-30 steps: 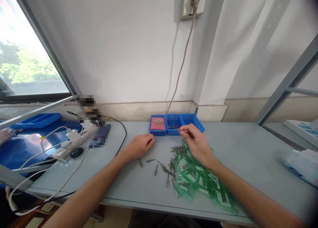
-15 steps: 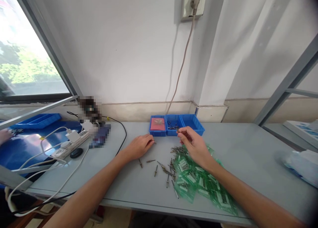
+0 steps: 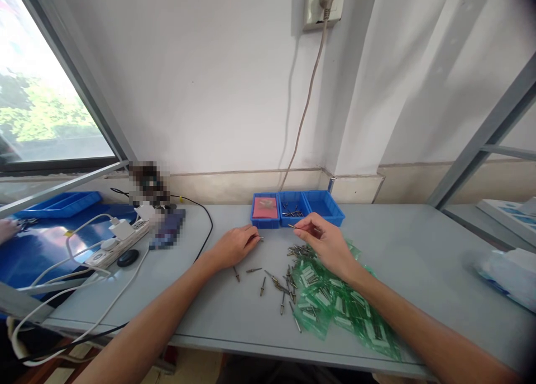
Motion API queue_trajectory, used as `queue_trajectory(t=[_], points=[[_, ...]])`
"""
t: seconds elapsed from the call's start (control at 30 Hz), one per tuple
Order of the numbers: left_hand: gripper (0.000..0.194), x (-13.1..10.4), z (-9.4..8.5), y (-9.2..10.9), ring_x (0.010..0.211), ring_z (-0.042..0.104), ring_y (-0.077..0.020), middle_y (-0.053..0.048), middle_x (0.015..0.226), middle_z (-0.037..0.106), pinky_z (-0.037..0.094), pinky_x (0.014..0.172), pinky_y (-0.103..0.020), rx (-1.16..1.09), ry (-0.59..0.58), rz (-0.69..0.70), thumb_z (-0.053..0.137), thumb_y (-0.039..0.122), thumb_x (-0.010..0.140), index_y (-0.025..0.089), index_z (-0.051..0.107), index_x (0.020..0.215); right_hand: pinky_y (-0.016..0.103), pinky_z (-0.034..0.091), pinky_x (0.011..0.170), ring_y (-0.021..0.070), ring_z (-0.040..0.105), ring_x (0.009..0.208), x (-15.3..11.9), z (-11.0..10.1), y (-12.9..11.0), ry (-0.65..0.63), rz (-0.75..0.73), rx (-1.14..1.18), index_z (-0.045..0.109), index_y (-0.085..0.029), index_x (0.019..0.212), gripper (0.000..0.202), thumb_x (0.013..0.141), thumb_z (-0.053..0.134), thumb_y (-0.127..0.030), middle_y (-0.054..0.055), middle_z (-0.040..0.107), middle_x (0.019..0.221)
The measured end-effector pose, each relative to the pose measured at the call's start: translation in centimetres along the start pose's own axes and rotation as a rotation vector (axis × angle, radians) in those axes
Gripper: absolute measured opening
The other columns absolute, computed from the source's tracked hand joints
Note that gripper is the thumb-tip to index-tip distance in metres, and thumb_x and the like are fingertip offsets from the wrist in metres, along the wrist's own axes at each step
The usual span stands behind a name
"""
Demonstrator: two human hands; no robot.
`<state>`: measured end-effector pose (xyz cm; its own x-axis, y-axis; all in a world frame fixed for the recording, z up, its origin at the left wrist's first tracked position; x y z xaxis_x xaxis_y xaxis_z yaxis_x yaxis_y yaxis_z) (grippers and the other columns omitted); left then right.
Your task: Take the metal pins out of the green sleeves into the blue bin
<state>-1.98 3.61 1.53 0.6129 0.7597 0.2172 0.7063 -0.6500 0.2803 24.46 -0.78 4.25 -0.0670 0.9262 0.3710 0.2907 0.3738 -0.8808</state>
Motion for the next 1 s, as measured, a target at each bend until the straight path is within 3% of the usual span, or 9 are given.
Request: queue_trajectory(t=[0.13,0.27,0.67,0.8,1.0], points=[[0.027,0.0,0.0,0.0,0.091,0.064,-0.0212,-0.004,0.103,0.069,0.046,0.080,-0.033,0.007,0.009,0.010,0.039,0.038,0.111,0.023,0.060,0.103,0.033,0.047,0.070,0.0190,0.056,0.074,0.1,0.0,-0.2,-0.073,0.088,0.178,0.072,-0.026,0.094,0.030,0.087,0.078,-0.054,0.002,0.066,0.087],[0.027,0.0,-0.1,0.1,0.088,0.063,-0.0208,-0.004,0.102,0.069,0.046,0.078,-0.032,-0.005,0.010,0.011,0.039,0.038,0.111,0.023,0.060,0.102,0.031,0.047,0.067,0.0161,0.054,0.070,0.2,-0.1,0.2,-0.116,0.171,0.336,0.074,-0.025,0.098,0.038,0.083,0.081,-0.059,0.003,0.069,0.095],[0.023,-0.1,-0.1,0.3,0.090,0.064,-0.0215,-0.003,0.101,0.069,0.045,0.080,-0.033,0.006,0.008,0.013,0.041,0.035,0.110,0.023,0.059,0.102,0.028,0.043,0.064,0.0135,0.051,0.067,0.0,0.5,0.4,-0.202,0.271,0.544,0.070,-0.022,0.097,0.036,0.090,0.075,-0.057,0.000,0.059,0.083],[0.021,-0.1,0.0,0.2,0.090,0.064,-0.0212,-0.003,0.101,0.069,0.044,0.079,-0.032,0.010,0.008,0.018,0.041,0.034,0.110,0.024,0.058,0.102,0.029,0.043,0.064,0.0142,0.051,0.066,0.1,0.4,0.2,-0.164,0.250,0.488,0.067,-0.023,0.100,0.038,0.088,0.077,-0.057,0.000,0.060,0.085],[0.020,0.0,0.2,0.1,0.089,0.064,-0.0211,-0.003,0.101,0.068,0.043,0.079,-0.031,0.014,0.014,0.033,0.041,0.033,0.110,0.023,0.057,0.102,0.031,0.044,0.067,0.0171,0.052,0.069,0.2,0.1,0.0,-0.042,0.098,0.165,0.063,-0.025,0.090,0.029,0.091,0.075,-0.051,-0.001,0.059,0.079]])
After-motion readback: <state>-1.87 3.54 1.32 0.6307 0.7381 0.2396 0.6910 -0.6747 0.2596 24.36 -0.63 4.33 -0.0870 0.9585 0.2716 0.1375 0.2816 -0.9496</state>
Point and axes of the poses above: each hand's wrist, its own x-axis towards the middle knuckle, its own z-axis out of the palm, y = z × x, the point moved 3 cm from there along x, towards the middle knuckle
